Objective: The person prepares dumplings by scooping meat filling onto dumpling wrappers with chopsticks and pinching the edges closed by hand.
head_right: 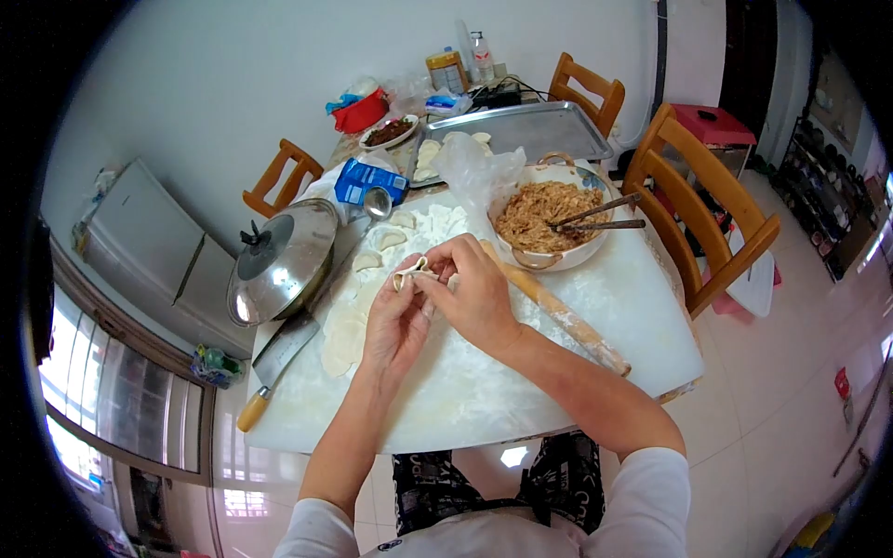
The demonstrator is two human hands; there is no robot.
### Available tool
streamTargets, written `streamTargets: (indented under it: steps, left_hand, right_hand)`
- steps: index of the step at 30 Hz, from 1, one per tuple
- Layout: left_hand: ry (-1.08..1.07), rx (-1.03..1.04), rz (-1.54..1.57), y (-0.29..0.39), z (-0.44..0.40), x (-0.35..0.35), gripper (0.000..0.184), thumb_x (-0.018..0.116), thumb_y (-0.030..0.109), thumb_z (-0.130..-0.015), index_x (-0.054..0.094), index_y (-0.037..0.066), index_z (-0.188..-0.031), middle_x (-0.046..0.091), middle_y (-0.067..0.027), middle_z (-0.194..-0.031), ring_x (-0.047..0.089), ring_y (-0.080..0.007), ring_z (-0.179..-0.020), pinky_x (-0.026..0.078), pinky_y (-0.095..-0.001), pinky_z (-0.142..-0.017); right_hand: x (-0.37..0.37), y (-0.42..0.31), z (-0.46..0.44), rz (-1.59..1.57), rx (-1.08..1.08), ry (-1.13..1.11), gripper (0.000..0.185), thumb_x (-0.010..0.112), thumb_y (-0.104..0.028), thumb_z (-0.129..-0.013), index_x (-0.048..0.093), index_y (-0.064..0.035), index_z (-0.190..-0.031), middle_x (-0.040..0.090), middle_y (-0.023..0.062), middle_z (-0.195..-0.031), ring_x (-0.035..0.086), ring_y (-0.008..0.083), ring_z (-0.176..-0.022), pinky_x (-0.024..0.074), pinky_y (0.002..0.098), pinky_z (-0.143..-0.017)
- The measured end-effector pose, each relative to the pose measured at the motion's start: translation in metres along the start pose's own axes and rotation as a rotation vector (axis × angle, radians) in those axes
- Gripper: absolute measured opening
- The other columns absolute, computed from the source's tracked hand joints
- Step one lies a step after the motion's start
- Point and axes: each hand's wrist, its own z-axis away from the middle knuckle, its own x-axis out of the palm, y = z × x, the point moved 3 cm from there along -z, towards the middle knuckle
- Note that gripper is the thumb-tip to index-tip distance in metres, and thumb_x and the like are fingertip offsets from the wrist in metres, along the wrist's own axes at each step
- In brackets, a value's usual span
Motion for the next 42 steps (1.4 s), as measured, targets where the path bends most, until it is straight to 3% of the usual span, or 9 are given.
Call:
streamTargets:
  steps: [4,6,13,16,19,27,36,40,42]
  left_hand:
    - [-0.073,-0.008,-0.017,0.000,-0.001,-0.001,0.037,0.051,0.004,-0.094,0.040,-0.005,-0.127,0.051,-0.0197,-0.122,0.054,-0.0275,-0.115,0.044,-0.0358,-0.103]
    - [-0.055,-0.024,-0.025,-0.001,-0.001,-0.002,0.048,0.064,0.011,-0.088,0.041,-0.004,-0.128,0.053,-0.0185,-0.121,0.054,-0.0263,-0.114,0.045,-0.0344,-0.101]
    - [-0.046,-0.026,-0.026,0.000,0.001,0.000,0.047,0.064,0.012,-0.088,0.043,-0.003,-0.128,0.055,-0.0147,-0.119,0.056,-0.0232,-0.109,0.047,-0.0326,-0.097]
    - [-0.066,-0.026,-0.018,0.001,0.001,0.002,0.038,0.053,0.007,-0.094,0.040,-0.005,-0.128,0.051,-0.0168,-0.124,0.054,-0.0232,-0.115,0.045,-0.0333,-0.102]
    - [-0.057,-0.043,-0.011,0.001,0.002,0.002,0.046,0.063,0.011,-0.089,0.045,-0.004,-0.128,0.057,-0.0120,-0.115,0.057,-0.0179,-0.103,0.049,-0.0293,-0.091]
    - [-0.290,-0.119,0.146,0.003,-0.003,-0.008,0.041,0.043,0.013,-0.098,0.036,-0.008,-0.132,0.052,-0.0163,-0.122,0.054,-0.0228,-0.112,0.045,-0.0343,-0.099]
    - [-0.211,-0.214,0.305,-0.006,-0.003,-0.011,0.040,0.037,0.018,-0.099,0.036,-0.003,-0.133,0.046,-0.0171,-0.131,0.045,-0.0285,-0.125,0.033,-0.0422,-0.109]
    - [-0.284,-0.203,0.385,-0.009,-0.005,-0.009,0.043,0.036,0.021,-0.100,0.035,-0.002,-0.136,0.048,-0.0171,-0.128,0.048,-0.0283,-0.118,0.035,-0.0391,-0.104]
    - [-0.039,-0.143,0.185,-0.006,-0.001,-0.002,0.042,0.035,0.021,-0.100,0.035,-0.002,-0.136,0.050,-0.0149,-0.125,0.050,-0.0265,-0.113,0.039,-0.0378,-0.100]
  right_hand:
    - [0.001,0.009,0.001,0.008,0.003,-0.027,0.015,0.069,-0.004,-0.073,0.060,-0.0024,-0.085,0.057,0.0077,-0.083,0.057,0.0198,-0.071,0.0464,0.0305,-0.064]
    - [0.000,0.010,0.002,0.044,-0.039,-0.057,0.015,0.069,-0.005,-0.074,0.061,-0.0027,-0.085,0.057,0.0073,-0.083,0.058,0.0204,-0.071,0.0457,0.0313,-0.063]
    - [-0.001,0.007,0.002,0.147,-0.183,-0.028,0.011,0.069,-0.006,-0.074,0.061,-0.0045,-0.081,0.059,0.0065,-0.081,0.057,0.0245,-0.072,0.0434,0.0345,-0.066]
    - [-0.005,0.004,0.000,0.220,-0.325,-0.046,0.010,0.068,-0.006,-0.074,0.060,-0.0051,-0.080,0.059,0.0062,-0.080,0.056,0.0255,-0.073,0.0413,0.0353,-0.067]
    - [-0.007,-0.003,-0.001,0.282,-0.383,-0.098,0.009,0.067,-0.006,-0.073,0.060,-0.0058,-0.079,0.059,0.0058,-0.080,0.056,0.0250,-0.074,0.0395,0.0350,-0.068]
    - [-0.001,0.010,0.000,0.164,-0.235,-0.121,0.012,0.068,-0.005,-0.073,0.064,-0.0048,-0.085,0.057,0.0071,-0.086,0.056,0.0247,-0.076,0.0408,0.0340,-0.069]
    - [0.000,0.024,0.003,-0.226,0.191,-0.011,0.005,0.065,0.001,-0.081,0.065,0.0013,-0.086,0.057,0.0072,-0.088,0.057,0.0142,-0.077,0.0469,0.0258,-0.067]
    - [0.002,0.024,0.007,-0.155,0.133,-0.076,0.005,0.064,0.003,-0.079,0.064,0.0010,-0.084,0.057,0.0074,-0.089,0.057,0.0152,-0.077,0.0467,0.0262,-0.067]
    - [0.002,0.021,0.007,-0.111,0.024,-0.106,0.007,0.065,0.003,-0.077,0.064,0.0002,-0.083,0.057,0.0075,-0.089,0.057,0.0167,-0.078,0.0471,0.0266,-0.067]
